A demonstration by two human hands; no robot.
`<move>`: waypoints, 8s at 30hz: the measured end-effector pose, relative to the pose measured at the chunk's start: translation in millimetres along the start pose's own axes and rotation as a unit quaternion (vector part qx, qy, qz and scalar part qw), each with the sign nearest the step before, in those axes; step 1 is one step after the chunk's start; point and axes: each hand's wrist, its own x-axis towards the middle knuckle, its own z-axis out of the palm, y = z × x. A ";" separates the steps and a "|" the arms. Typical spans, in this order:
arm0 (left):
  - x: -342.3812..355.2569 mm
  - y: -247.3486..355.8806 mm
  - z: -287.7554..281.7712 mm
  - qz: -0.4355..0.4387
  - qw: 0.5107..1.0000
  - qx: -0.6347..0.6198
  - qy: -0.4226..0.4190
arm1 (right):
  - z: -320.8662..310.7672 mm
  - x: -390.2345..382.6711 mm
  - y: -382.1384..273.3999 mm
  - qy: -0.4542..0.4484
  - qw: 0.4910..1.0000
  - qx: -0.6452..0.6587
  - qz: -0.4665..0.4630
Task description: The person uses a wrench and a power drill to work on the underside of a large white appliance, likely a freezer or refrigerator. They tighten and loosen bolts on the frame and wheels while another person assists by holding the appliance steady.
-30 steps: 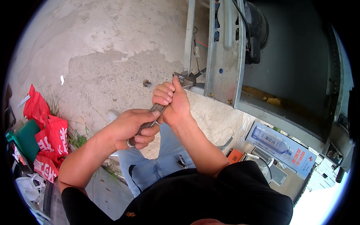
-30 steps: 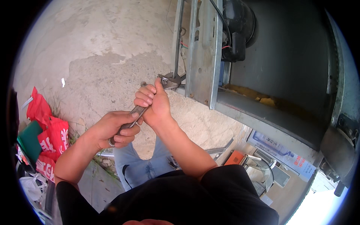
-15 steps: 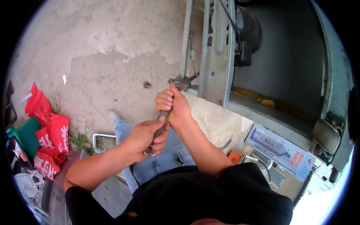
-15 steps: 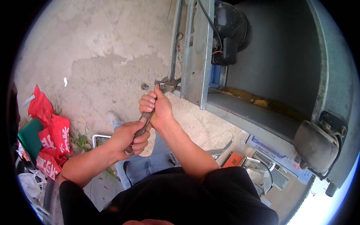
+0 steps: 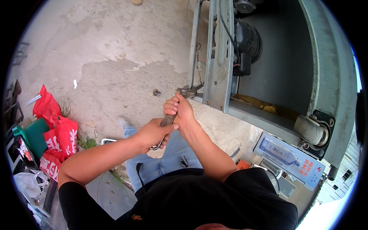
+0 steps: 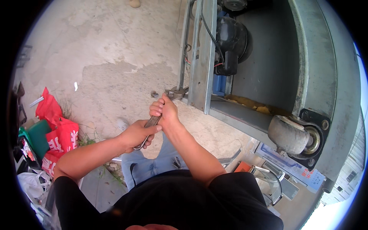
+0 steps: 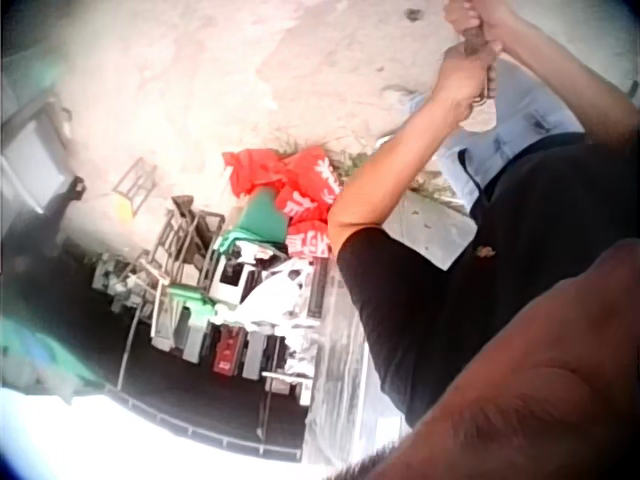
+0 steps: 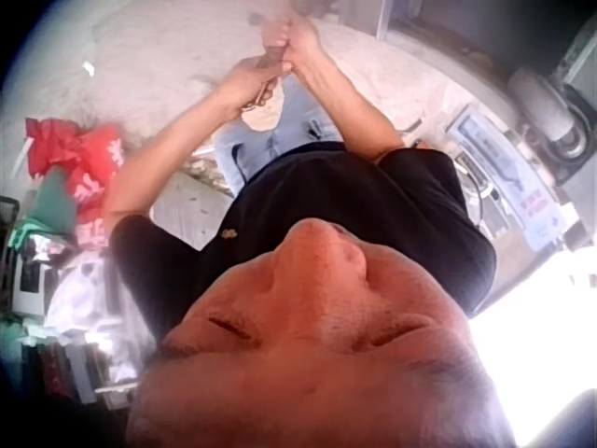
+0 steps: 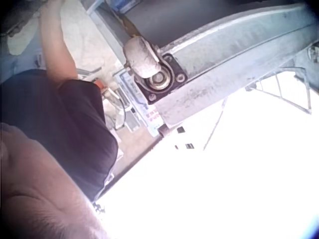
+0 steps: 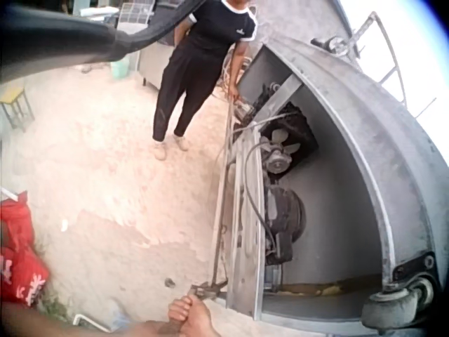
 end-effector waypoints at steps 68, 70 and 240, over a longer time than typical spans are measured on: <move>2.2 93.5 41.4 -0.145 0.984 -0.107 -0.016 | 26.2 -19.2 -42.0 -0.001 0.991 0.127 0.037; 4.1 92.3 42.9 -0.140 0.985 -0.098 -0.010 | 22.3 -11.6 -42.0 0.033 0.996 0.079 0.021; -77.9 100.8 -9.5 -0.065 0.866 0.474 -0.148 | -6.3 -112.2 91.0 -0.073 0.971 -0.137 -0.179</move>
